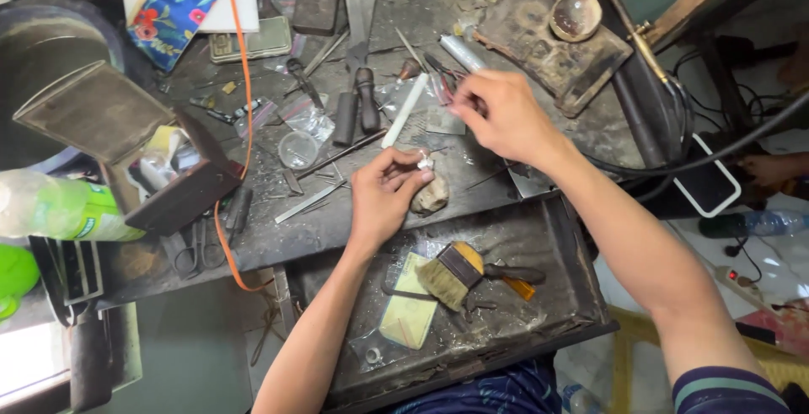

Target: A person is meticulously shaping and inspecting a small metal jewelry component using hand tools at a workbench.

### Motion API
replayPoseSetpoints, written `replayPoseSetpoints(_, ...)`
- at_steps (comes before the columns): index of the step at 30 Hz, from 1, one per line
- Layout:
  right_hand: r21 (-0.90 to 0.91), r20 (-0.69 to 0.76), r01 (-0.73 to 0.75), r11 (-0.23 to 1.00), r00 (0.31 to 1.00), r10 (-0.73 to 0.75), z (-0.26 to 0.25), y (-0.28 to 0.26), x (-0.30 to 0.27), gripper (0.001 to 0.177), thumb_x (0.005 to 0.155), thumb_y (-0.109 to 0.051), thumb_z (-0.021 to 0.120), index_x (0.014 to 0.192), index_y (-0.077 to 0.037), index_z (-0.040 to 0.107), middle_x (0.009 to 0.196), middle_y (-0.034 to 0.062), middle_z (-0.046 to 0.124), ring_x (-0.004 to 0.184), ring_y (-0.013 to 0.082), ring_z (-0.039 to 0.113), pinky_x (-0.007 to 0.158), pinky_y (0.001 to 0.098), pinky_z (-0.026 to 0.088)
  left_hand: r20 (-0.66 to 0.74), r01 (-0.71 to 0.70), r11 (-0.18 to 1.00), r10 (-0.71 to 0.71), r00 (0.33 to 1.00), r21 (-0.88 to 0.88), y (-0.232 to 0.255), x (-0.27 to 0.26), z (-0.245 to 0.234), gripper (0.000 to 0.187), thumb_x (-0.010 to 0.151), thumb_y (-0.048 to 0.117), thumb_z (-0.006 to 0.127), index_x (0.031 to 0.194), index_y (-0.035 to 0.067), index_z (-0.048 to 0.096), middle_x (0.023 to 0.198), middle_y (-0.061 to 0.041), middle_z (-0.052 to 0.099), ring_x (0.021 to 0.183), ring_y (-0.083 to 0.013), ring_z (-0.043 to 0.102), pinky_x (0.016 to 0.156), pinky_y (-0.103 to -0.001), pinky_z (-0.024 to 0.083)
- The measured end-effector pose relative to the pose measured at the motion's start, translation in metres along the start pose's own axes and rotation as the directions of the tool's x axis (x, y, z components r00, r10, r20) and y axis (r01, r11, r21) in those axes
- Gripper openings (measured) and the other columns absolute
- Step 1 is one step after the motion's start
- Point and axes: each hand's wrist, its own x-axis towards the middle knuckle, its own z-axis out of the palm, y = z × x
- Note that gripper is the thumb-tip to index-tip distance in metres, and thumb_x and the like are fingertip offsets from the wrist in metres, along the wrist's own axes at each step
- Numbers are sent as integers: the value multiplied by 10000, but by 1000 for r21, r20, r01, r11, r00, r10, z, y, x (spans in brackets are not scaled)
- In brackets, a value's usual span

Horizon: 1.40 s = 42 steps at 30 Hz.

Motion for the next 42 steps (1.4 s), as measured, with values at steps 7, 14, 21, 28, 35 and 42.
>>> replayPoseSetpoints(7,17,124,-156,988,980,153,-2,4,-69,64,840,-28,755,887,-68,738,789,103,684,690,284,672,646,382,536,0,-24,1000,24,1000,15,10,-3,2,247,807,-13,839,1003,-20,690,1138,-243,738,1016,-239,731,876,-294,632)
replayPoseSetpoints(14,112,149,-222,969,968,204,3,6,-74,111,877,11,717,951,-45,778,935,114,741,700,280,666,653,372,535,-3,-42,998,42,999,42,4,-3,0,235,821,-18,828,1007,-41,685,1141,-244,737,1004,-226,730,874,-296,632)
replayPoseSetpoints(21,118,106,-181,976,980,169,-7,7,-81,107,909,-25,722,979,-78,782,945,71,761,765,256,689,719,366,548,1,-67,997,67,998,45,3,-3,0,229,819,-17,832,998,-41,692,1118,-241,742,978,-217,740,856,-284,638)
replayPoseSetpoints(28,92,226,24,995,973,-44,7,15,-94,91,916,-43,708,966,-83,772,939,68,756,905,286,683,809,387,547,8,-82,996,82,997,38,3,-4,1,236,819,-11,835,1001,-41,688,1120,-240,739,979,-218,738,856,-281,636)
replayPoseSetpoints(35,-50,137,-47,998,989,53,6,-1,-70,198,999,-19,588,1055,-124,745,962,67,688,852,299,692,752,394,571,1,-123,989,123,992,77,10,-4,3,229,812,-13,843,999,-28,713,1095,-231,747,1005,-233,730,858,-301,633)
replayPoseSetpoints(42,-264,71,-183,947,975,209,30,2,-33,231,968,-108,605,1109,-191,768,1000,69,619,832,389,707,700,518,601,7,-164,980,164,986,110,20,-6,5,238,799,-13,854,1001,-15,726,1069,-206,762,1018,-232,733,878,-316,621)
